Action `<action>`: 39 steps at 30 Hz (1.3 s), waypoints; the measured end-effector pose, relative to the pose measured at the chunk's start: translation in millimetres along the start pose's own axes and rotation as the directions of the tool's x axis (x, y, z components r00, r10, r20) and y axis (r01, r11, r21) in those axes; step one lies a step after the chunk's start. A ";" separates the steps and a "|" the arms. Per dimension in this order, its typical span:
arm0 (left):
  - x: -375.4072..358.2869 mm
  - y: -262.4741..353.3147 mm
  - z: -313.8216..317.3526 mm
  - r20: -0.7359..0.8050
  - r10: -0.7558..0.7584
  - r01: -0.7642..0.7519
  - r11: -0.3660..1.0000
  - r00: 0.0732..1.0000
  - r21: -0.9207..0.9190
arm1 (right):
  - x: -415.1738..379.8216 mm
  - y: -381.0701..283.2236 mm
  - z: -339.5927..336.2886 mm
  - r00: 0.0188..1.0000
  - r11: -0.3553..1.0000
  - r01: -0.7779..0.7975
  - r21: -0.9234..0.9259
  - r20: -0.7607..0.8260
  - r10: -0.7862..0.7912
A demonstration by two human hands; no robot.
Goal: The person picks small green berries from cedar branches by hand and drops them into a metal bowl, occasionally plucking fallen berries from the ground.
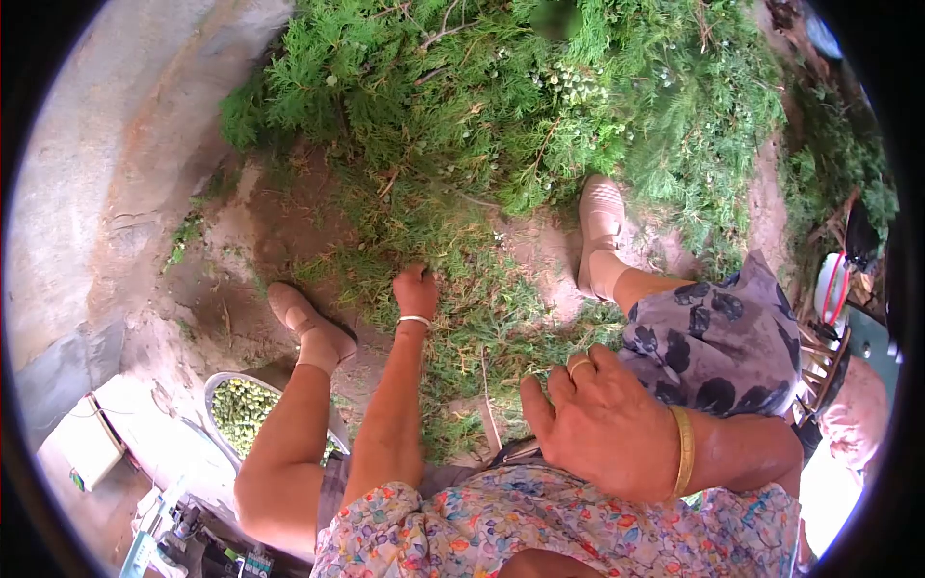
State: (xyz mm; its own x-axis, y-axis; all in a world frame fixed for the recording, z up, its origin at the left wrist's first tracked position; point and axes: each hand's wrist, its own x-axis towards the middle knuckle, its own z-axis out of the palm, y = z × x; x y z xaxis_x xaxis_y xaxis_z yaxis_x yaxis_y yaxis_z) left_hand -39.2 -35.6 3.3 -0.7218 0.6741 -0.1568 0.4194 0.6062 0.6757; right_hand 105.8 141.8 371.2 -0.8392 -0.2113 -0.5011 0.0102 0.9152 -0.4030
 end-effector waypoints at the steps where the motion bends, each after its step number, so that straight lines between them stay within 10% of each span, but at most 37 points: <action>1: 1.8 1.8 -4.6 -0.007 0.003 -0.003 1.000 1.000 0.004 | 0.7 0.6 -2.1 1.000 1.000 -0.019 -0.023 0.004 0.019; 2: 10.9 29.9 -27.4 0.199 -0.309 0.366 0.824 0.930 -0.432 | 1.9 1.6 -4.5 0.999 0.998 -0.039 -0.051 0.002 0.039; 3: 16.5 53.8 -48.6 0.502 -0.439 0.658 0.358 0.745 -0.663 | 3.7 2.9 -6.8 0.999 0.998 -0.034 -0.059 -0.010 0.034; 10: 27.4 164.2 -135.5 0.553 0.146 0.570 -0.127 0.820 -0.812 | 21.3 31.4 -20.3 0.830 0.975 -0.116 0.189 -0.520 0.200; 12: 22.4 187.5 -155.1 0.514 0.254 0.550 -0.094 0.819 -0.830 | 22.6 33.8 -26.8 0.687 0.954 -0.007 0.301 -0.692 0.223; 14: 14.4 206.8 -171.5 0.488 0.462 0.597 -0.120 0.741 -0.793 | 20.7 31.3 -36.2 0.747 0.799 0.127 0.588 -0.586 0.313; 19: -10.8 234.7 -189.5 0.450 0.411 0.556 -0.184 0.793 -0.811 | 25.7 30.5 -35.3 0.789 0.430 0.344 0.835 -0.505 0.349; 26: -27.7 253.0 -204.5 0.463 0.207 0.495 -0.144 0.862 -0.857 | 21.4 33.7 -45.1 0.774 0.554 0.334 0.762 -0.558 0.300; 28: -29.0 253.7 -202.9 0.283 -0.230 0.333 0.216 0.931 -0.918 | 20.3 32.8 -48.0 0.788 0.336 0.368 0.867 -0.483 0.381; 32: -39.5 254.5 -221.7 0.276 -0.227 0.288 0.021 0.934 -0.957 | 14.1 32.1 -52.7 0.820 0.402 0.292 0.868 -0.443 0.362; 39: -40.8 283.4 -218.8 -0.025 0.068 -0.059 0.560 0.997 -0.827 | 13.3 26.3 -51.0 0.869 0.539 0.236 0.809 -0.423 0.255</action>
State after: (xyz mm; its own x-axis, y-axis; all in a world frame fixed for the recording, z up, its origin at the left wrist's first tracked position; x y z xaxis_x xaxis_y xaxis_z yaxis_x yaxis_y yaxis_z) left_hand -11.3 16.4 358.8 -0.7048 0.7033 -0.0924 -0.1780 -0.0493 0.9828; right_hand 67.2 180.5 393.0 -0.9572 0.1946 -0.2141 0.2472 0.1657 -0.9547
